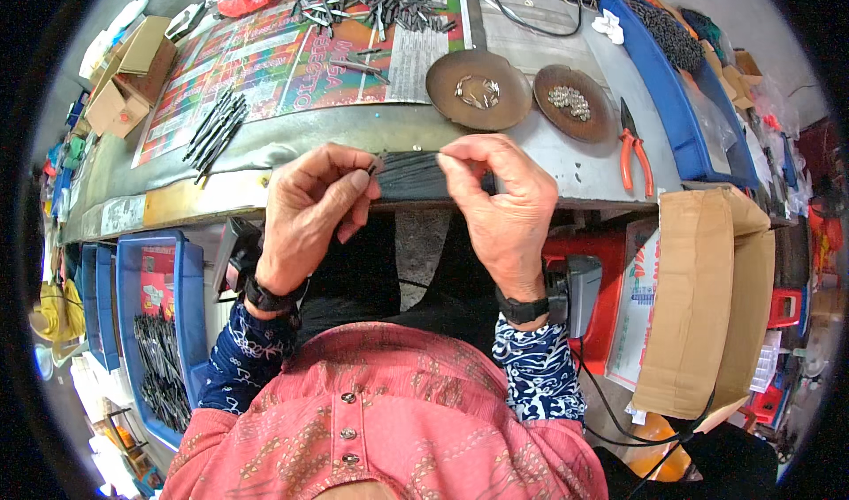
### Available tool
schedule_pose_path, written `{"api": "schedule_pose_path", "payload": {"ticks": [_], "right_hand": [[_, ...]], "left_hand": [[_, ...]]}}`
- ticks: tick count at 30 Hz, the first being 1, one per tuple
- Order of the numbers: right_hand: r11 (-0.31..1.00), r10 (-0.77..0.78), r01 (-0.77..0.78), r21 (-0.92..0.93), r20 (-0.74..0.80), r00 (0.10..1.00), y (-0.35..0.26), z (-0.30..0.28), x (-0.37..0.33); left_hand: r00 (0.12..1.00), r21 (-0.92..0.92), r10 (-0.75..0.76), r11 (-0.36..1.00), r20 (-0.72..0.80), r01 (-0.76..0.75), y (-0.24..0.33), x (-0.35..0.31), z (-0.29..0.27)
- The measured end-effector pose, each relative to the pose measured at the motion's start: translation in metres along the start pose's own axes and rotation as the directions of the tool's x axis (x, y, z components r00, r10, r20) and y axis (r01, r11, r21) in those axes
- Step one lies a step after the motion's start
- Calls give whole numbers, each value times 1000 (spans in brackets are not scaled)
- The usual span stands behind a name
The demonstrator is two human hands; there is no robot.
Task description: The person repeatedly picks up small metal rods and cylindrical pieces from a workbench, inserts the pieces into the rods, and uses pliers to crimp or secure them. Finished assemblies are placed in a pile on the left side of the table. The process is repeated for multiple units throughout the clip.
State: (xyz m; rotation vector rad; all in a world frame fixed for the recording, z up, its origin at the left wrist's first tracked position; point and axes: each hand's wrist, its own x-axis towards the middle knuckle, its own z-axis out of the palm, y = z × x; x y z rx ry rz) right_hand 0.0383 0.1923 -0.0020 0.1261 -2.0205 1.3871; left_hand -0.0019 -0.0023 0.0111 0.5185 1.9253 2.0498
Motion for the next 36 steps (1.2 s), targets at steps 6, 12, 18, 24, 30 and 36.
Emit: {"api": "schedule_pose_path", "payload": {"ticks": [6,12,18,24,30,36], "right_hand": [[941,146,-173,291,111,983,-14,15,-14],[926,78,-112,360,106,991,-17,23,-19],[934,74,-100,343,88,993,-17,27,-22],[956,53,-70,284,69,996,-18,28,-23],[966,7,-30,258,88,996,-17,29,-26],[978,19,-31,205,58,998,-21,32,-29]], "left_hand": [[996,-158,-93,983,9,93,-9,-20,14],[994,-281,-104,955,-25,93,-9,-26,18],[994,-338,-89,939,-59,64,-7,-28,19],[997,-323,-66,945,-44,48,-10,-28,17],[998,-345,-59,937,-29,45,-15,-30,16],[997,-369,-65,928,-43,45,-15,-34,16]]}}
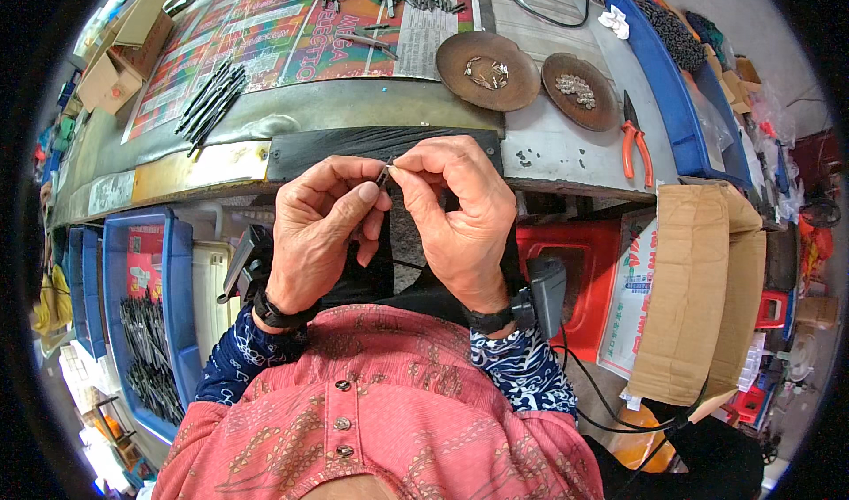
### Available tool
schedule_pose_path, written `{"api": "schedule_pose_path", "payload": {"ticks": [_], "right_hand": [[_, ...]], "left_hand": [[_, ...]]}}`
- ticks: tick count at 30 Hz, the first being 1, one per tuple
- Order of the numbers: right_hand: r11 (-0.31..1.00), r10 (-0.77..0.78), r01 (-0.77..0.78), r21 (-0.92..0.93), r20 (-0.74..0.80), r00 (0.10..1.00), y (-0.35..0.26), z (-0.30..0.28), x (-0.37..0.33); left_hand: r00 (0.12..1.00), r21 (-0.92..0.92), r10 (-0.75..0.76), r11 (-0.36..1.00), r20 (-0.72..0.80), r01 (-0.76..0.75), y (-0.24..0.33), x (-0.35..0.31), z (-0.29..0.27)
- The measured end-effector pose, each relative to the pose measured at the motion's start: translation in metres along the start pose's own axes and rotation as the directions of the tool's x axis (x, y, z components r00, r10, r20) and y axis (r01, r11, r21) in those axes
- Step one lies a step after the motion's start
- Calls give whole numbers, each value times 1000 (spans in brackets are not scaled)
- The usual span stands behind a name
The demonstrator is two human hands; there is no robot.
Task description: The person repeatedly picks up small metal rods and cylindrical pieces from a workbench, inserts the pieces into the rods, and uses pliers to crimp or secure them. Finished assemblies are placed in a pile on the left side of the table. The process is repeated for multiple units throughout the clip.
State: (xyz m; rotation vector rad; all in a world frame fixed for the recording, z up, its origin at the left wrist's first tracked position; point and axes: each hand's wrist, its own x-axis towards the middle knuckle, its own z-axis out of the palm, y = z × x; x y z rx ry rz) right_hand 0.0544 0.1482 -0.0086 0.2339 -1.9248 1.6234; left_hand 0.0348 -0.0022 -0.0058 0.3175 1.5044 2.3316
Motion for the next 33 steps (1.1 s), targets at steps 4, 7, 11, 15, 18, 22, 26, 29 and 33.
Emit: {"api": "schedule_pose_path", "payload": {"ticks": [4,7,11,15,18,22,26,29,33], "right_hand": [[993,-57,57,-99,5,998,-3,1,-1],[995,-49,48,-88,-8,999,-4,3,-1],[996,-20,19,-83,-21,1000,-5,4,-3],[996,-21,22,-82,20,1000,-5,4,-5],[999,26,-25,-29,30,999,-5,5,-6],[986,145,-147,82,35,989,-6,6,-6],[909,326,-334,250,74,942,-8,5,-5],[868,361,-371,330,94,928,-7,5,-3],[850,379,-395,349,118,918,-6,5,-1]], "left_hand": [[999,16,46,999,-7,-46,-1,-1,1],[998,-3,66,998,-22,-66,0,-2,1],[996,-4,75,997,-49,-75,-1,-4,3],[991,26,113,993,-71,-111,-2,-5,3],[986,83,144,987,-82,-137,-3,-5,3],[986,72,147,987,-78,-141,-4,-5,2],[988,93,149,985,-50,-144,-5,-7,-1],[987,125,158,980,-37,-152,-6,-7,-2],[969,250,247,938,-6,-238,-7,-6,-3]]}}
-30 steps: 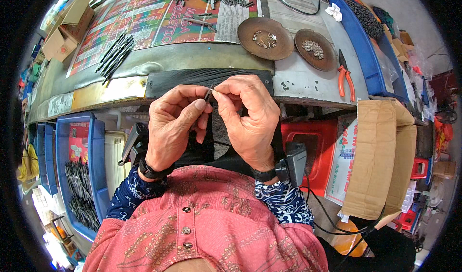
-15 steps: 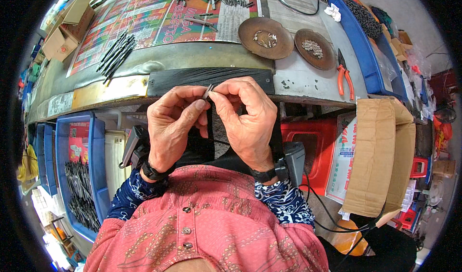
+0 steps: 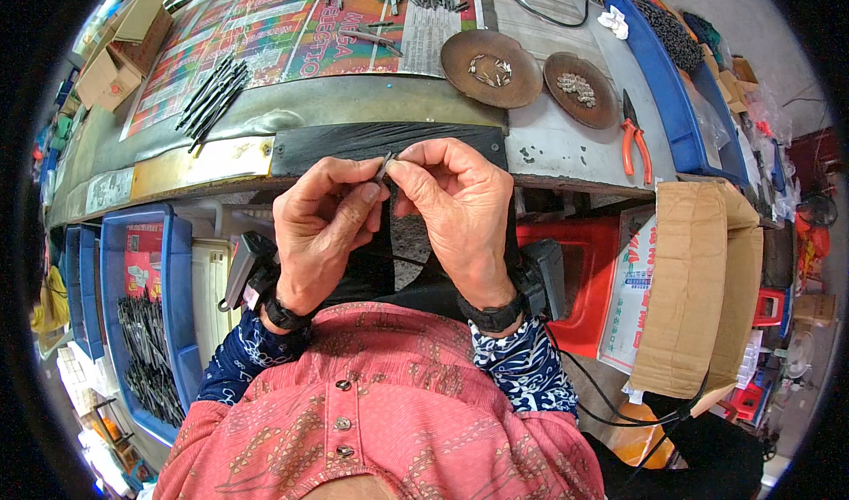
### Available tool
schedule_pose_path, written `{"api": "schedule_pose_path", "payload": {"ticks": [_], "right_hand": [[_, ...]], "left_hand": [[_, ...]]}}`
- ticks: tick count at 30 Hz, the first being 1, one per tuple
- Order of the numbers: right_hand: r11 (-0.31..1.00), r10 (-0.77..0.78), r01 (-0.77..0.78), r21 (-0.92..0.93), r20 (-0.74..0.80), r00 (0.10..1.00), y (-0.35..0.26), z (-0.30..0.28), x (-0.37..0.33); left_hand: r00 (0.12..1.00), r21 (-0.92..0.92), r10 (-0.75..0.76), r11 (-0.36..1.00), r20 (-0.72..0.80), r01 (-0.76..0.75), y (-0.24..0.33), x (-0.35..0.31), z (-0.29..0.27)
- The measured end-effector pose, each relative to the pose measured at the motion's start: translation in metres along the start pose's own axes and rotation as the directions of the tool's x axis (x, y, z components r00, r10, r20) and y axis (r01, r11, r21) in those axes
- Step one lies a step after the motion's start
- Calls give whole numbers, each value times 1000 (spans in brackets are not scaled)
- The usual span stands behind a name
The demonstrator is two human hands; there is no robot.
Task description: The person repeatedly picks up small metal rods and cylindrical pieces from a workbench, inserts the pieces into the rods, and uses pliers to crimp or secure them. Finished assemblies are placed in a pile on the left side of the table. The process is repeated for multiple units throughout the clip.
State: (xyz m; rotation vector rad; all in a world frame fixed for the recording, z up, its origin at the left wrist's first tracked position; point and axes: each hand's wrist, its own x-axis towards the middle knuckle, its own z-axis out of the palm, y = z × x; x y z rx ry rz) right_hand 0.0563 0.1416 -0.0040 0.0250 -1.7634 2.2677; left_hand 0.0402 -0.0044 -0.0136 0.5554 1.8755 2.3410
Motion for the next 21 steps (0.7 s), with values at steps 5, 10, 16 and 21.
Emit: {"api": "schedule_pose_path", "payload": {"ticks": [5,10,16,21], "right_hand": [[998,-36,36,-45,5,999,-5,-1,1],[989,-40,38,-145,-11,999,-6,3,0],[988,-49,45,-149,-22,999,-5,6,0],[993,-17,17,-115,-5,1000,-3,3,0]], "left_hand": [[994,143,110,983,11,-111,-1,2,-3],[998,129,60,990,-32,-55,-2,0,-1],[995,156,90,984,-35,-83,-5,0,-2],[994,190,103,977,-27,-96,-6,0,-3]]}}
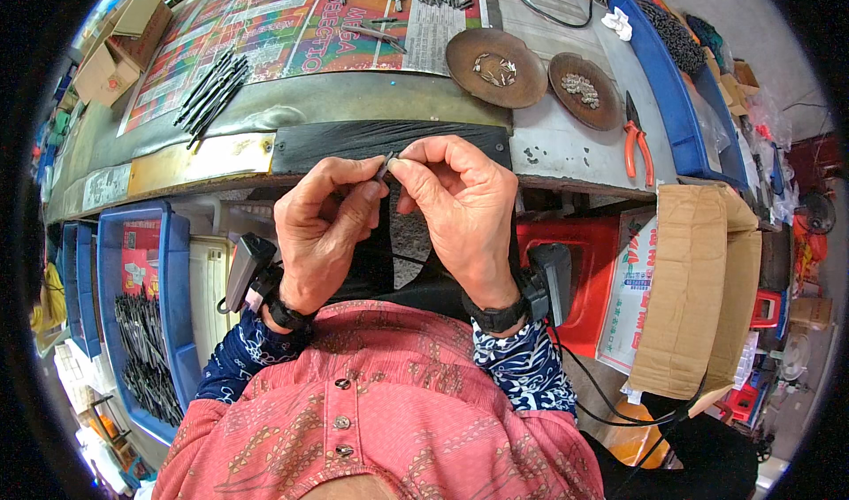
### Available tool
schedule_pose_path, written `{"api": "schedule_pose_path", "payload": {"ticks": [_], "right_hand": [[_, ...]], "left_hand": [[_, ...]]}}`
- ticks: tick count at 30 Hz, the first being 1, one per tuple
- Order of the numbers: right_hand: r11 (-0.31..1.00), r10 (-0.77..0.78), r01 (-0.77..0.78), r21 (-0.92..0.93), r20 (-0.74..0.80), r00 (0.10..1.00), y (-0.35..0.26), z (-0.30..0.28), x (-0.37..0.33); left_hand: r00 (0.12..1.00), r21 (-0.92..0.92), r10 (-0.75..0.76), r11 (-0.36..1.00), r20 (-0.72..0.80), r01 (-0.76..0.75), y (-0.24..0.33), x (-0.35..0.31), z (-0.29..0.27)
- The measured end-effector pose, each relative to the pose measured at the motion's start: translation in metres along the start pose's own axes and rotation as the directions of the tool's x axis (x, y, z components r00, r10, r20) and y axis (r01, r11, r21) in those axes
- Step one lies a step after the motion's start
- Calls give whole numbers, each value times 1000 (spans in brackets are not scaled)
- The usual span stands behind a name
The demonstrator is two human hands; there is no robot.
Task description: The person repeatedly picks up small metal rods and cylindrical pieces from a workbench, inserts the pieces into the rods, and uses pliers to crimp or secure them. Finished assemblies are placed in a pile on the left side of the table. The process is repeated for multiple units throughout the clip.
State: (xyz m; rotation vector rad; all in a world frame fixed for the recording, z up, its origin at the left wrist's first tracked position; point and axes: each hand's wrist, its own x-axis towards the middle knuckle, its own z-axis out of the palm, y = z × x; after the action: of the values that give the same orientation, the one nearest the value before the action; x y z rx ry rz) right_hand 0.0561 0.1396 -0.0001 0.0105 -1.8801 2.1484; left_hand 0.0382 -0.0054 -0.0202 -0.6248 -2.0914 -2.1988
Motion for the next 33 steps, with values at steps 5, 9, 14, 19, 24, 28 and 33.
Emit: {"api": "schedule_pose_path", "payload": {"ticks": [5,9,14,19,24,28,33], "right_hand": [[988,81,-88,129,61,995,5,-5,6],[961,129,-156,229,130,983,6,-6,10],[989,101,-114,99,129,987,1,-2,9],[997,79,-82,10,159,984,-5,3,14],[974,128,-59,-221,315,940,-22,-6,40],[842,-41,195,-502,301,953,-28,-6,83],[458,-238,500,-735,440,866,-21,0,140]], "left_hand": [[998,-93,-40,995,43,44,2,-1,-1],[995,-201,-72,976,73,86,5,1,0],[990,-121,-122,984,68,129,10,7,-2],[996,-53,-89,995,7,89,12,13,-7],[982,-157,-186,971,-22,180,10,17,-20],[980,-189,-195,965,-44,184,6,18,-24],[983,-212,-176,964,-44,163,2,17,-26]]}}
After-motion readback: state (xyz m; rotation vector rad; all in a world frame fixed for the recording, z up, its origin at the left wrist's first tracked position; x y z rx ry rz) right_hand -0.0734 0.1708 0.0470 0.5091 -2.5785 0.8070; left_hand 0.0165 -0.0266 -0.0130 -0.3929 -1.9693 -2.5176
